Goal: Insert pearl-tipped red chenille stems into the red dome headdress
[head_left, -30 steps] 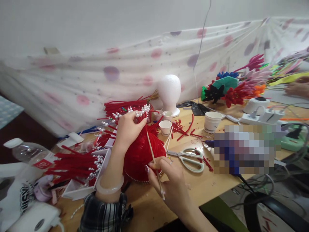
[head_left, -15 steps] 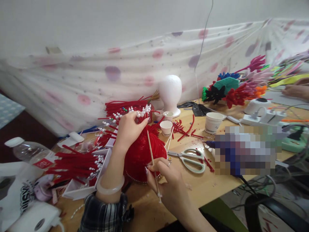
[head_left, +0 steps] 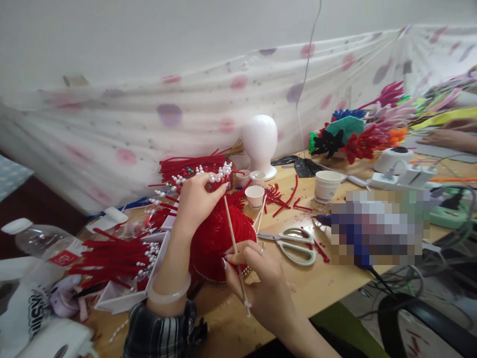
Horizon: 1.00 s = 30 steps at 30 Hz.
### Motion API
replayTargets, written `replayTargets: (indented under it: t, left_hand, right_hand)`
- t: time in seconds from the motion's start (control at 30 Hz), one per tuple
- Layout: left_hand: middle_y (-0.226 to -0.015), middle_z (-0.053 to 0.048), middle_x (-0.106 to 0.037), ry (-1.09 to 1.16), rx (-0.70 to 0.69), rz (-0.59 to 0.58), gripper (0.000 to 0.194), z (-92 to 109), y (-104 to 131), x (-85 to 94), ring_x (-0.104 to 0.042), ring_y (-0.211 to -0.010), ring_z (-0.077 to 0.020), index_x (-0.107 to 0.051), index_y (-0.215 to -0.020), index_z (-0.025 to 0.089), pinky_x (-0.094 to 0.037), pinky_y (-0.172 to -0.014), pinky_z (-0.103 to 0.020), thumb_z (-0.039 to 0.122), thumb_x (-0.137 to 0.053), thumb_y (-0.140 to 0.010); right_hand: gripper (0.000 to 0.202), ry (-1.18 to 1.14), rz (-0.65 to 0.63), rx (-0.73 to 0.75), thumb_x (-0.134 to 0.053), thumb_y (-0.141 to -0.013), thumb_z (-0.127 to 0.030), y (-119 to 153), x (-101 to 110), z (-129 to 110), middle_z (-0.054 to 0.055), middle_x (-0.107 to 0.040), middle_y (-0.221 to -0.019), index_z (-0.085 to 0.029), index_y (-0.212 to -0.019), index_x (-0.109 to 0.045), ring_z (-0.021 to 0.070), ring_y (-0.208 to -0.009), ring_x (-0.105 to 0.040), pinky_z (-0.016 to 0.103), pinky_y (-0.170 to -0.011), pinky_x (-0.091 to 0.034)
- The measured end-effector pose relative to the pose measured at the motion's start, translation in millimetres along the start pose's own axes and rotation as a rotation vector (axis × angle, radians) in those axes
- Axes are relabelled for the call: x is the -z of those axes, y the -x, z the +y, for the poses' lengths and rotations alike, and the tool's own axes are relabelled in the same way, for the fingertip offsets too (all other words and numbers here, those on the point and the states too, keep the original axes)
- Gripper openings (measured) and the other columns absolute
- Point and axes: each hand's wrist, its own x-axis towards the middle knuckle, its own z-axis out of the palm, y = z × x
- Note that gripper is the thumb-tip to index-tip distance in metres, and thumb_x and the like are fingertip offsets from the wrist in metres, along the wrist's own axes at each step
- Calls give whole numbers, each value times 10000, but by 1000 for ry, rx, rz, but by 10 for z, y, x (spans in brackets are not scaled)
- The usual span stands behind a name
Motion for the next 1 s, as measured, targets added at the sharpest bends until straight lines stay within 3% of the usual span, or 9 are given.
replayTargets:
  t: [0.37, 0.6, 1.0]
  left_hand:
    - [-762, -35, -703, -27, 23, -5, 124, -6, -4, 10, -614, -702, -181, -696, -772, 169, -447, -688, -298, 288, -662, -760]
    - [-749, -49, -699, -17, 18, -10, 128, 11, -4, 18, -613, -695, -192, -687, -750, 152, -435, -688, -315, 277, -668, -767]
    - [-819, -62, -725, -19, 11, -16, 128, -3, 0, 20, -645, -753, -212, -713, -826, 160, -458, -720, -330, 272, -672, -781]
  right_hand:
    - [145, -38, -39, -21, -595, -793, -63, -32, 68, -28, 12, -642, -790, -198, -785, -543, 128, -718, -617, 248, -650, -473]
    - [131, -31, 52, 24, -586, -827, -80, -22, 123, -75, 27, -646, -850, -199, -808, -533, 128, -758, -620, 243, -664, -468]
    - [94, -45, -57, -157, -658, -805, -170, 13, 130, 26, -10, -669, -757, -197, -761, -580, 123, -702, -619, 245, -662, -449]
